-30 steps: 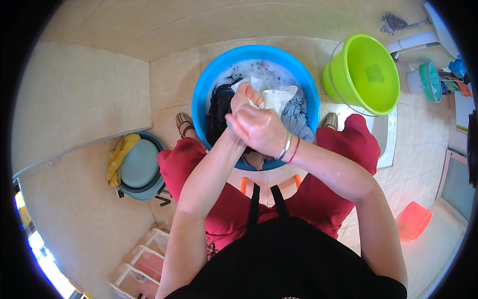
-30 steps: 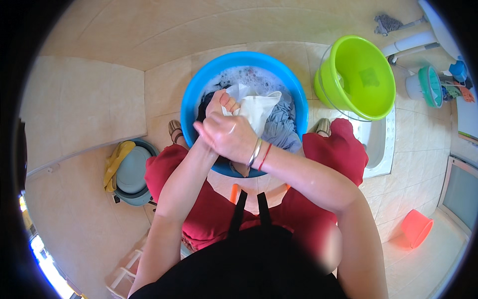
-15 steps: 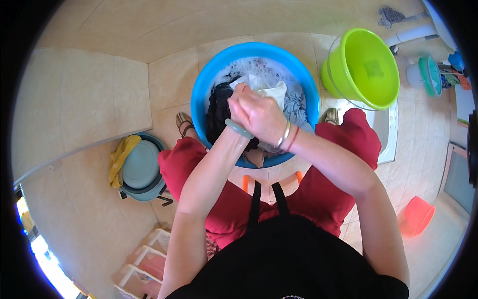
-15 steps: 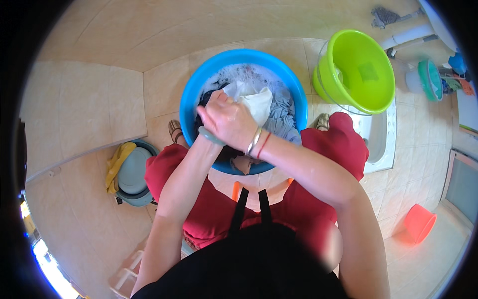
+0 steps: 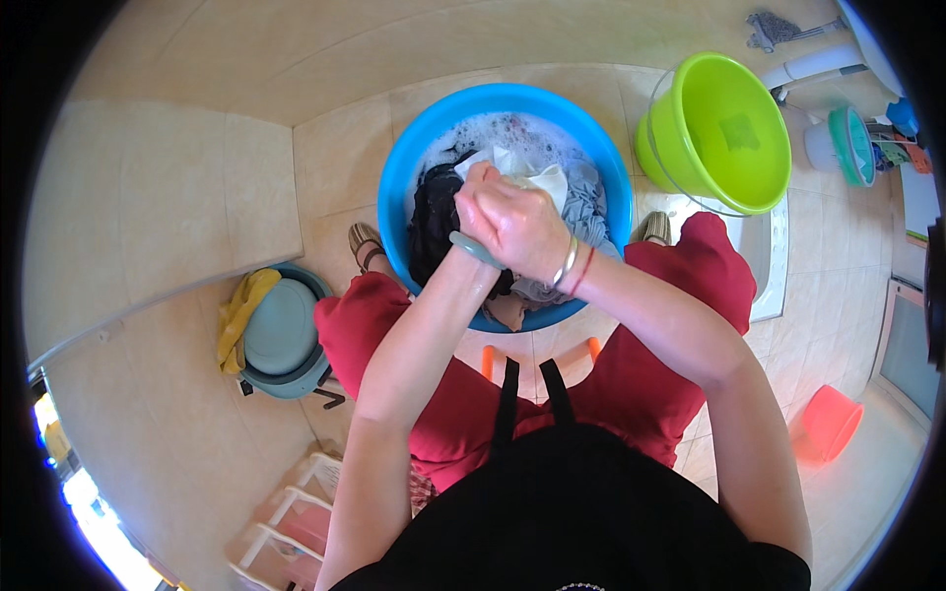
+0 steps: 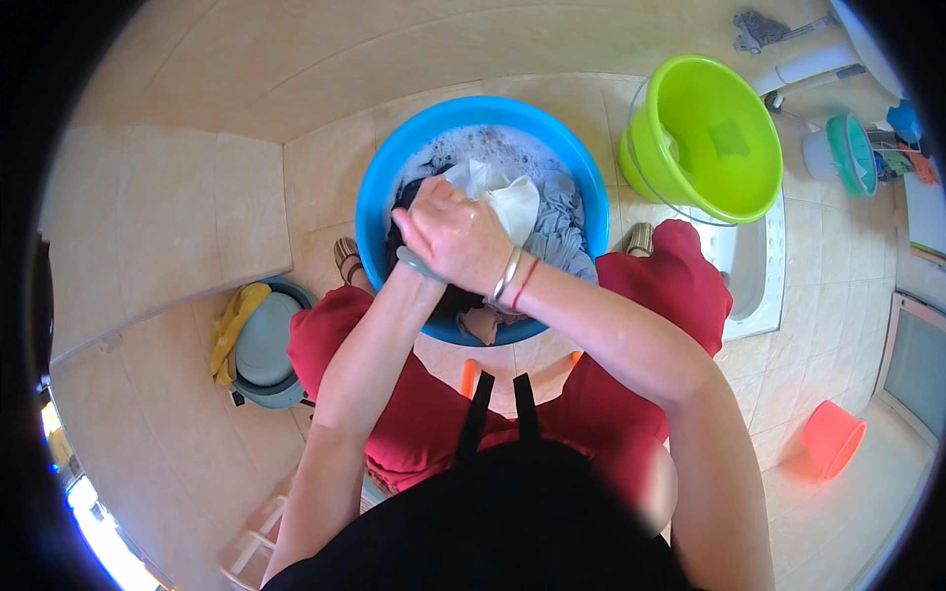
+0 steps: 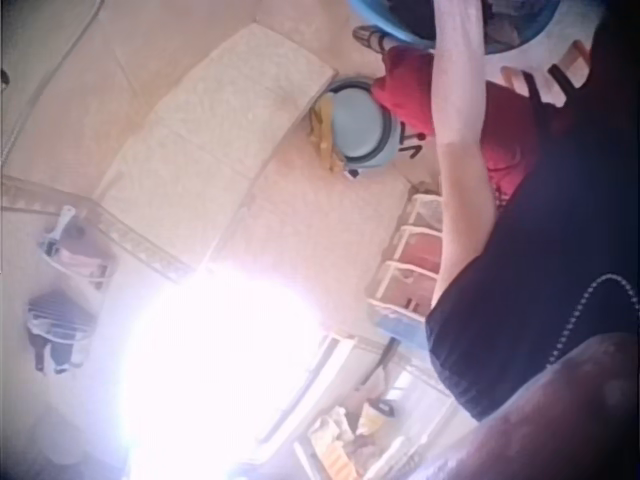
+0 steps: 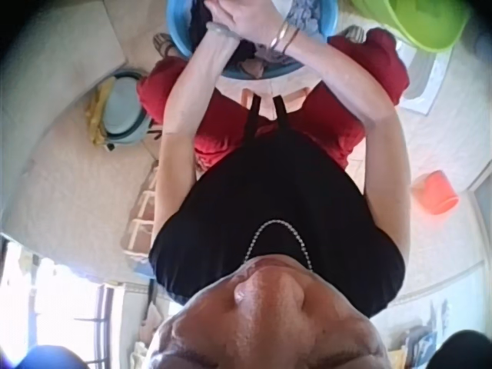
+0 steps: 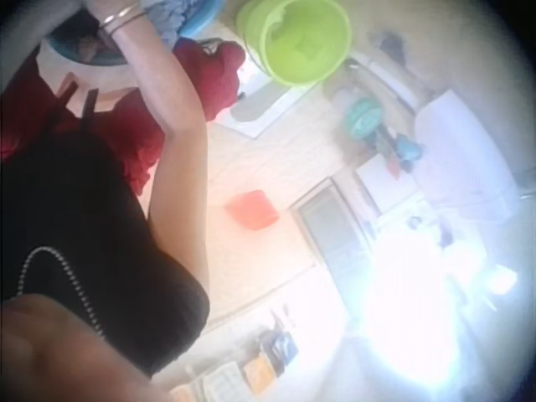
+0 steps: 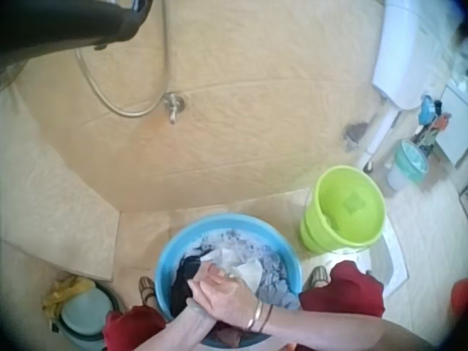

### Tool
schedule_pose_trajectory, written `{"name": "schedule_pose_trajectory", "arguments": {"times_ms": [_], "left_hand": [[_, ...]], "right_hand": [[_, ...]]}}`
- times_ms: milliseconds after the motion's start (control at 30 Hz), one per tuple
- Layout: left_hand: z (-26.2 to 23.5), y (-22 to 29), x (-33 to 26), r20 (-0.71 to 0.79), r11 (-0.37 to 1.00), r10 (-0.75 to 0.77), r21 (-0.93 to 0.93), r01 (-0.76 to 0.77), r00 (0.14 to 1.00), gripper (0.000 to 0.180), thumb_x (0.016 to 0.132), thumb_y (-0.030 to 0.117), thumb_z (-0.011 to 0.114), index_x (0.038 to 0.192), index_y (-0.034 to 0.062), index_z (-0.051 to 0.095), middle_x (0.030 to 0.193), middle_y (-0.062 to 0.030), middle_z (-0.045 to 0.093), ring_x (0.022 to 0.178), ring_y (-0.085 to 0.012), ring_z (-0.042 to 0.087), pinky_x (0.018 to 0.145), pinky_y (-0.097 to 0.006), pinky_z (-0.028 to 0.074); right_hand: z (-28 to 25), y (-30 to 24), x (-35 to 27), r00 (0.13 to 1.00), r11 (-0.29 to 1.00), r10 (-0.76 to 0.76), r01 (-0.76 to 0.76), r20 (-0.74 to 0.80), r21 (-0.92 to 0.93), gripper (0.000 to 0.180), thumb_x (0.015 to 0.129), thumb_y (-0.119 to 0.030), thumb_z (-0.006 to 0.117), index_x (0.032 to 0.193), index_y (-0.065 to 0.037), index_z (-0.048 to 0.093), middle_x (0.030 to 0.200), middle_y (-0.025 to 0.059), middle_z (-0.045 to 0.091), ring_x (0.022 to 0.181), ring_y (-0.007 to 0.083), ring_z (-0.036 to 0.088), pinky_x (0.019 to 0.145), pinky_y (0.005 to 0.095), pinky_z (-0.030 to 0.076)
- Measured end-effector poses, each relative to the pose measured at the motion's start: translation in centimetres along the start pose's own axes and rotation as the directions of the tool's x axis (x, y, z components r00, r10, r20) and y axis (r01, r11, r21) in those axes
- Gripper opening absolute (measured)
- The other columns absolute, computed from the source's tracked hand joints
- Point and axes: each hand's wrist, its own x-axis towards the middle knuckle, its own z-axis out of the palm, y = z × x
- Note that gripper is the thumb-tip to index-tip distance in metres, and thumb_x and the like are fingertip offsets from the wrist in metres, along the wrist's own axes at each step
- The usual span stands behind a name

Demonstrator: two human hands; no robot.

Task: The person sits on a small stool and hand-washes a white cloth in a blue basin filled with soapy water. They repeatedly scrub, wring, and rinse the cloth by hand, occasionally lifting it to inspect it before submerging it again.

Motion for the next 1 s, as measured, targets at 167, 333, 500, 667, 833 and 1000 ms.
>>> {"name": "schedule_pose_trajectory", "arguments": {"times_ms": [167, 333, 500, 667, 833, 1000], "left_hand": [[5.7, -2.7, 0.1, -0.563, 0.987, -0.005, 0.13, 0.095, 0.827, 0.028, 0.098, 0.025, 0.036, 0.106, 0.0061, 0.055, 0.104, -0.0085, 0.062, 0.093, -0.0241, 0.061, 0.084, -0.038, 0.049], [1.4, 0.0, -1.0, -0.061, 0.982, 0.049, 0.186, -0.037, 0.997, 0.023, 0.097, 0.025, 0.039, 0.101, 0.0096, 0.056, 0.093, -0.0067, 0.061, 0.091, -0.0188, 0.058, 0.082, -0.03, 0.047], [3.7, -0.4, -0.8, -0.131, 0.998, 0.018, 0.056, -0.011, 0.991, 0.023, 0.097, 0.025, 0.037, 0.093, 0.0106, 0.055, 0.088, -0.0051, 0.059, 0.093, -0.0187, 0.057, 0.086, -0.032, 0.046], [6.5, -2.6, 0.3, -0.617, 0.985, 0.01, 0.142, 0.099, 0.787, 0.02, 0.095, 0.023, 0.042, 0.089, 0.0089, 0.055, 0.087, -0.0019, 0.059, 0.081, -0.0165, 0.058, 0.074, -0.031, 0.048], [-2.0, 0.8, 0.1, 0.099, 0.954, 0.003, 0.299, -0.033, 0.995, 0.021, 0.095, 0.028, 0.041, 0.093, 0.0114, 0.054, 0.085, -0.0037, 0.053, 0.083, -0.0186, 0.054, 0.075, -0.031, 0.045], [5.4, -1.9, -0.9, -0.256, 0.964, 0.166, 0.245, -0.102, 0.952, 0.02, 0.093, 0.024, 0.044, 0.096, 0.0075, 0.054, 0.085, -0.0046, 0.054, 0.084, -0.0193, 0.054, 0.079, -0.031, 0.043]], "right_hand": [[-0.4, 7.3, 1.0, 0.984, 0.966, 0.171, -0.175, -0.037, -0.191, 0.025, 0.09, -0.022, 0.054, 0.07, -0.006, 0.056, 0.066, 0.0128, 0.057, 0.056, 0.0299, 0.059, 0.047, 0.038, 0.047], [-0.6, -1.2, 1.7, 1.0, 0.999, -0.01, 0.011, 0.021, -0.043, 0.025, 0.089, -0.019, 0.058, 0.068, -0.006, 0.055, 0.069, 0.0135, 0.059, 0.058, 0.0328, 0.059, 0.051, 0.0386, 0.048], [-0.5, 0.4, 0.5, 1.0, 0.999, 0.012, -0.01, 0.027, -0.053, 0.024, 0.089, -0.022, 0.055, 0.072, -0.005, 0.054, 0.066, 0.0132, 0.056, 0.057, 0.0296, 0.059, 0.047, 0.0381, 0.048], [-0.8, 7.1, 1.1, 0.986, 0.964, 0.169, -0.167, -0.012, -0.205, 0.021, 0.089, -0.02, 0.054, 0.074, -0.005, 0.055, 0.067, 0.0125, 0.056, 0.06, 0.0312, 0.059, 0.049, 0.0401, 0.047], [-0.8, -3.3, 0.8, 0.996, 0.996, -0.075, 0.077, 0.055, -0.038, 0.023, 0.087, -0.02, 0.057, 0.069, -0.007, 0.053, 0.067, 0.0125, 0.055, 0.057, 0.0293, 0.057, 0.05, 0.0385, 0.047], [-0.7, 0.9, 0.7, 0.997, 0.993, -0.061, 0.064, 0.036, -0.102, 0.023, 0.086, -0.021, 0.057, 0.068, -0.007, 0.054, 0.064, 0.0099, 0.053, 0.058, 0.0275, 0.058, 0.05, 0.0368, 0.047]]}}
